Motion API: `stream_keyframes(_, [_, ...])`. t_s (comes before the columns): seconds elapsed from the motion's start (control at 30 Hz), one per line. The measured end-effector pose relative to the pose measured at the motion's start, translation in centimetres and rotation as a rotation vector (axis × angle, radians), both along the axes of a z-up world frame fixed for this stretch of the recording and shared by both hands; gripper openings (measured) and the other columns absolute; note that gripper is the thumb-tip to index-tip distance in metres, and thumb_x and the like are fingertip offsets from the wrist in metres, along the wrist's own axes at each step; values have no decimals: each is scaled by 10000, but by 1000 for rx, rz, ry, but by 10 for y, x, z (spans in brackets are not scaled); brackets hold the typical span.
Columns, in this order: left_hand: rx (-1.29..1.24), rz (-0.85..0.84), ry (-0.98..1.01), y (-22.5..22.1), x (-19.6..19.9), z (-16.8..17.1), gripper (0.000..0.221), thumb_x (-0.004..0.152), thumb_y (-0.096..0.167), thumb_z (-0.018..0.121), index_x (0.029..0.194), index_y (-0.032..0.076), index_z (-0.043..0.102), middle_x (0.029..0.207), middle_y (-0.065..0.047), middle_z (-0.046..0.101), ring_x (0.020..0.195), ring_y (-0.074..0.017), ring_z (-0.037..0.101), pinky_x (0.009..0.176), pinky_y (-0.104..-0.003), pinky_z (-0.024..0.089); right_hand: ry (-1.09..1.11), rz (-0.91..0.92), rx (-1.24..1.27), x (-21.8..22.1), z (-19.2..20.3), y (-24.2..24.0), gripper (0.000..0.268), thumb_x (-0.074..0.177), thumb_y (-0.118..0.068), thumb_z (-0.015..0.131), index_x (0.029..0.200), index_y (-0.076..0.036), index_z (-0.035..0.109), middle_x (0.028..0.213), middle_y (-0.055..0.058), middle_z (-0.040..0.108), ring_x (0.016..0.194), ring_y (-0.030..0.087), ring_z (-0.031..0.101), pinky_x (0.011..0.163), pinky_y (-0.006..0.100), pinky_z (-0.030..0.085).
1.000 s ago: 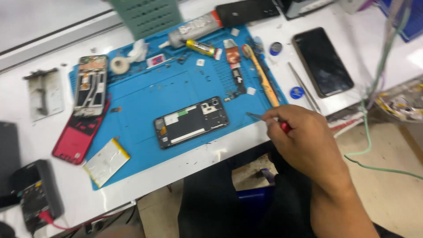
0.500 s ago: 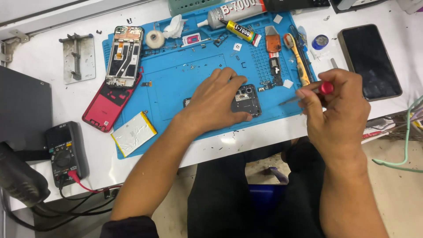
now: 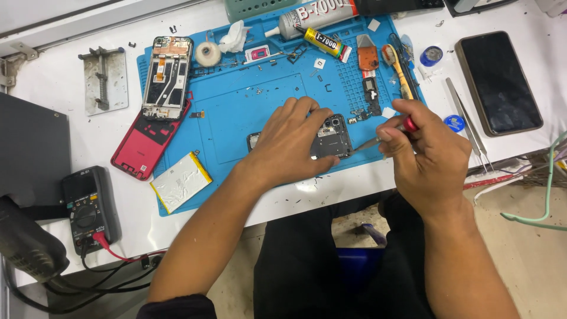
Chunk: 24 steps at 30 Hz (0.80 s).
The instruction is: Finalizing the assembly of a mobile phone by positioning internal components with tweezers and securing them with a screwdriver.
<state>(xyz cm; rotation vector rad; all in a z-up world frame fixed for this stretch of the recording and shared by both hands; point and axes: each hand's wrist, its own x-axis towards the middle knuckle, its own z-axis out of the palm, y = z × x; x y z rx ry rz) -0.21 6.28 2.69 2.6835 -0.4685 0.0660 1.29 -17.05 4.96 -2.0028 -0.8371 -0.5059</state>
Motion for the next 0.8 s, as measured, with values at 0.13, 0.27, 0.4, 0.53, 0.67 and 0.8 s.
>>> stream_keyframes(0.13, [4, 8, 25, 0, 0, 1, 818, 791, 565, 815, 1398, 83, 554, 1278, -131, 533, 1132, -323, 491, 923, -477, 453, -11, 14, 0, 0, 1, 2, 235, 1085, 8, 646, 1245, 176, 611, 870, 209, 705, 679, 246, 697, 648, 307, 564])
stream_keyframes(0.27, [3, 3, -3, 2, -1, 1, 828, 792, 581, 813, 1393, 74, 551, 1278, -139, 535, 1115, -323, 497, 907, -480, 460, -43, 12, -21, 1, 0, 1, 241, 1094, -18, 636, 1240, 173, 623, 875, 202, 713, 681, 246, 706, 642, 304, 558])
stream_keyframes(0.4, [42, 22, 28, 1, -1, -1, 890, 750, 654, 821, 1385, 89, 559, 1271, -130, 539, 1119, -323, 484, 903, -478, 439, -83, 7, -85, 1, 0, 2, 216, 1084, -5, 674, 1257, 120, 641, 903, 169, 727, 702, 229, 689, 700, 317, 540])
stream_keyframes(0.53, [35, 20, -37, 1, 0, -7, 838, 762, 647, 805, 1343, 84, 585, 1210, -129, 552, 1056, -319, 490, 841, -469, 434, -188, 47, -183, 5, 7, 10, 292, 1056, -74, 736, 1265, 105, 639, 1044, 192, 709, 821, 284, 668, 772, 377, 558])
stream_keyframes(0.67, [27, 27, -33, 0, -1, -4, 801, 775, 649, 791, 1324, 97, 604, 1204, -122, 562, 1069, -317, 499, 837, -465, 439, -97, 100, -225, 5, 0, 14, 508, 989, -172, 810, 1385, -6, 538, 1136, 179, 652, 899, 278, 599, 847, 416, 532])
stream_keyframes(0.8, [63, 42, -28, -2, -1, -2, 797, 769, 656, 791, 1288, 77, 619, 1187, -130, 577, 1048, -326, 516, 790, -473, 466, -180, 74, -171, 6, -15, 13, 522, 981, -97, 836, 1389, 31, 538, 1208, 182, 697, 891, 273, 698, 849, 395, 577])
